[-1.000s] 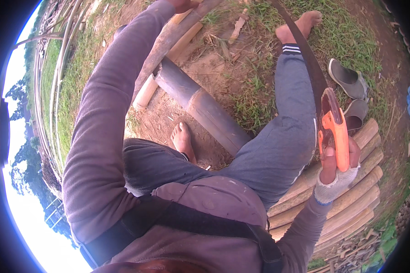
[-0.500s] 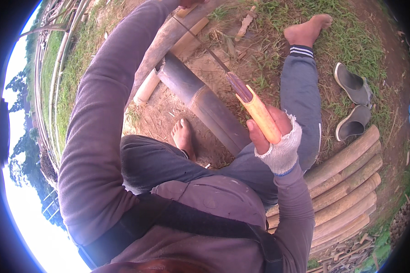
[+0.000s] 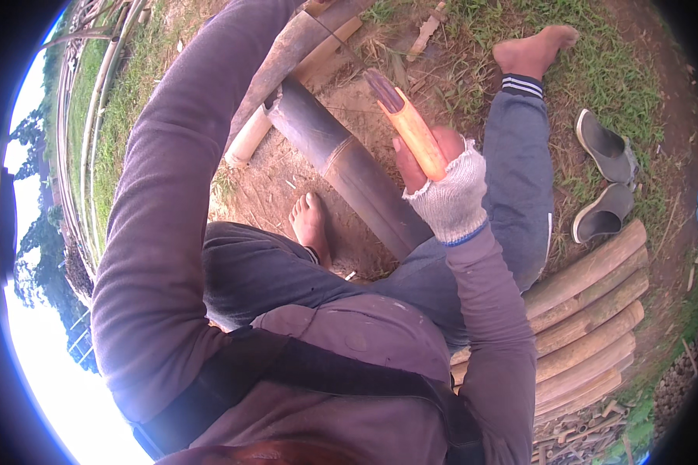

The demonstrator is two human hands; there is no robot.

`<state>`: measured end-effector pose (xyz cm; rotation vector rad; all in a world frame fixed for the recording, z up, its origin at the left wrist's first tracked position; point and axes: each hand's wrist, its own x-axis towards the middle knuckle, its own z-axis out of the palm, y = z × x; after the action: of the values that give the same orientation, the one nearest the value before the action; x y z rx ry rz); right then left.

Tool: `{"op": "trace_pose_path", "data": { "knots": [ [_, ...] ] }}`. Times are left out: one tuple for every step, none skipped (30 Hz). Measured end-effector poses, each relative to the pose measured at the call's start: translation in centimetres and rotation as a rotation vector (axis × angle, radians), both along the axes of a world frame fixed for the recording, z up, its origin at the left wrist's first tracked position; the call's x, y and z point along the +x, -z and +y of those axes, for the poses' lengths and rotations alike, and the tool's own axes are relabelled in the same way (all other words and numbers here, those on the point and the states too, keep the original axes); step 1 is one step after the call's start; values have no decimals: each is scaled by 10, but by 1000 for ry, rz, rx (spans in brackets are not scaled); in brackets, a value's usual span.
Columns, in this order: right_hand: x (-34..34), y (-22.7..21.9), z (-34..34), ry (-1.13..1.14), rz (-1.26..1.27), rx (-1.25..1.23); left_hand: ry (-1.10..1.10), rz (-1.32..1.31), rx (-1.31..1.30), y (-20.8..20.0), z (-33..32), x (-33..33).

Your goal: The person uses a hand saw to cut bamboo poles into shorter sections. They position each pole on a support, saw through it, and then move the cut pieces aside to a pile.

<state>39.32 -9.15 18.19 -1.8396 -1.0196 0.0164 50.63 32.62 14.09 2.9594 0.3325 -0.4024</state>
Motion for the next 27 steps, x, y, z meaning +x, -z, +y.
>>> {"op": "trace_pose_path", "data": {
  "knots": [
    [-1,0,8,19,69,3,61,-81,70,11,11,-8],
    [-2,-2,7,-11,81,5,124,-160,141,21,23,-14],
    [-2,-3,1,-15,95,-5,68,-79,87,17,15,-8],
    [-2,-3,-6,-24,111,-13,9,4,35,4,4,-5],
    [-4,-3,-18,-10,74,4,-50,88,-15,-5,-3,0],
    [-8,-10,-33,-8,66,-27,-74,94,-53,-9,-1,-3],
    [-9,-14,-46,-3,57,-63,-95,101,-96,-9,1,-6],
    [-9,-13,-52,-26,36,-86,-116,108,-138,-8,2,-8],
    [-8,-14,-57,-43,14,-108,-105,101,-134,-7,3,-5],
    [-8,-15,-58,-61,-8,-131,-94,94,-130,-7,3,-2],
    [-8,-5,-44,-12,164,-55,-82,87,-127,-4,3,-2],
    [-2,-1,-18,-34,124,1,-17,33,-33,7,8,-5],
    [7,-1,10,-55,71,64,49,-34,68,21,18,-9],
    [9,-1,33,-25,96,35,126,-100,172,26,24,-5],
    [11,0,49,7,129,3,101,-85,154,22,20,-3],
    [14,6,51,13,-1,-39,75,-71,137,19,16,-1],
    [15,3,46,8,31,-18,50,-57,119,15,11,1],
    [12,0,35,-6,67,-4,7,5,68,9,6,-1],
    [12,-3,24,-19,59,28,-39,65,19,0,2,-1],
    [10,-7,10,-27,52,59,-85,126,-30,-9,-1,1],
    [-1,-10,-12,20,268,17,-132,144,-75,-13,-5,-2],
    [-2,-10,-27,-9,181,-41,-178,161,-116,-17,-8,-2],
    [-1,-9,-34,-39,94,-98,-224,178,-157,-16,-8,-4],
    [1,-6,-23,-48,60,-38,-202,149,-97,-11,-3,-4],
    [6,-1,1,-62,27,23,-183,119,-37,-1,8,-4],
    [10,2,22,-62,-10,72,-152,87,11,10,9,-4],
    [14,7,44,-55,60,55,-97,47,37,16,2,-3]
  ]
}}
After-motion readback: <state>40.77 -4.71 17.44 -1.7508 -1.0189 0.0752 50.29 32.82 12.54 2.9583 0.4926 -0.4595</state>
